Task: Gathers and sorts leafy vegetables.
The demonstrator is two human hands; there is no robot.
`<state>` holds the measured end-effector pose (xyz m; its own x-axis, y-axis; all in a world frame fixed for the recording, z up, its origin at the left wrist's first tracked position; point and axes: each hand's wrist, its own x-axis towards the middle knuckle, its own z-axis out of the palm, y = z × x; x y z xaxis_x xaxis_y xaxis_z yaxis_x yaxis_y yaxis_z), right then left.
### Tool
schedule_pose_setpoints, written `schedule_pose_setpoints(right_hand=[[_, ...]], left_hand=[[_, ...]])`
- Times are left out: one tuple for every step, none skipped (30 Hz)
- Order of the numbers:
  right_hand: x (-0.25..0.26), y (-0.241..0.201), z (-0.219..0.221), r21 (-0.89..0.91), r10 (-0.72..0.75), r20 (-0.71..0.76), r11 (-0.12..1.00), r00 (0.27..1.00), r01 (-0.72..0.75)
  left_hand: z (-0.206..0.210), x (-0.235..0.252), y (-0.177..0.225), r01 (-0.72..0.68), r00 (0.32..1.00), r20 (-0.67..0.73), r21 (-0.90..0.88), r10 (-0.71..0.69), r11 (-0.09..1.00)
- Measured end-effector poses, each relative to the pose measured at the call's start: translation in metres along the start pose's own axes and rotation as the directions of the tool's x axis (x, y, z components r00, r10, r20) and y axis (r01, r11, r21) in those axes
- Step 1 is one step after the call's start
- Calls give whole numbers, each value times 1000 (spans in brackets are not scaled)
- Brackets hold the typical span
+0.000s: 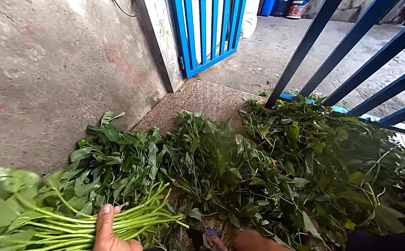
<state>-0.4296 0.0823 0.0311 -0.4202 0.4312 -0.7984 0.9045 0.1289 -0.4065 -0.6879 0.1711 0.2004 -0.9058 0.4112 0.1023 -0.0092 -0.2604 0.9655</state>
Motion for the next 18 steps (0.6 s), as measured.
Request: schedule_pose_setpoints(right_hand=[[23, -10, -19, 67, -11, -110, 998, 994, 19], [50, -17, -37, 149, 5, -200, 989, 980, 25], [79, -22, -52, 257, 40, -270, 966, 962, 32], [108, -25, -63, 403, 97, -314, 914, 944, 40], [136, -26, -72, 553, 167, -318, 832, 933, 40], [160, -27, -78, 684, 233, -291, 729, 928, 32], [177, -29, -84, 785, 284, -246, 619, 927, 19], [190, -32, -88, 848, 314, -196, 530, 929, 0], [196, -35, -92, 881, 326, -153, 472, 933, -21], [197, -38, -96, 895, 334, -128, 445, 934, -36], [193, -40, -100, 896, 333, -129, 443, 934, -34], [182, -43, -105, 884, 325, -173, 468, 930, 1], [168, -45, -108, 850, 300, -280, 518, 912, 91], [152, -45, -109, 795, 259, -427, 564, 866, 223], [137, -44, -108, 739, 225, -562, 569, 796, 361], [122, -42, -105, 705, 219, -647, 537, 731, 463], [110, -38, -102, 710, 229, -669, 477, 707, 518], [98, -33, -100, 735, 247, -656, 422, 713, 531]], left_hand=[[3, -3, 0, -4, 1000, 19, -4, 4, 1000], [5, -5, -1, -5, 999, 39, -11, 6, 1000], [7, -6, -2, -2, 998, 57, -16, 3, 1000], [8, -8, -3, 6, 998, 68, -20, -5, 1000], [8, -8, -5, 13, 997, 80, -21, -11, 1000], [6, -7, -7, 15, 995, 98, -22, -13, 1000], [4, -6, -8, 19, 994, 112, -23, -16, 1000], [3, -5, -9, 22, 993, 120, -21, -20, 1000], [3, -4, -8, 25, 992, 121, -16, -23, 1000], [5, -5, -8, 26, 993, 115, -12, -24, 1000], [7, -6, -8, 18, 994, 107, -4, -18, 1000], [9, -7, -8, 6, 995, 100, 3, -6, 1000], [9, -8, -10, -2, 995, 102, 12, 1, 1000], [10, -9, -12, -6, 993, 114, 26, 3, 1000], [11, -11, -12, -2, 991, 132, 44, -3, 999], [12, -13, -13, -4, 988, 156, 62, -5, 998], [11, -17, -15, -9, 982, 187, 84, -7, 996], [12, -21, -17, -25, 974, 228, 107, 0, 994]])
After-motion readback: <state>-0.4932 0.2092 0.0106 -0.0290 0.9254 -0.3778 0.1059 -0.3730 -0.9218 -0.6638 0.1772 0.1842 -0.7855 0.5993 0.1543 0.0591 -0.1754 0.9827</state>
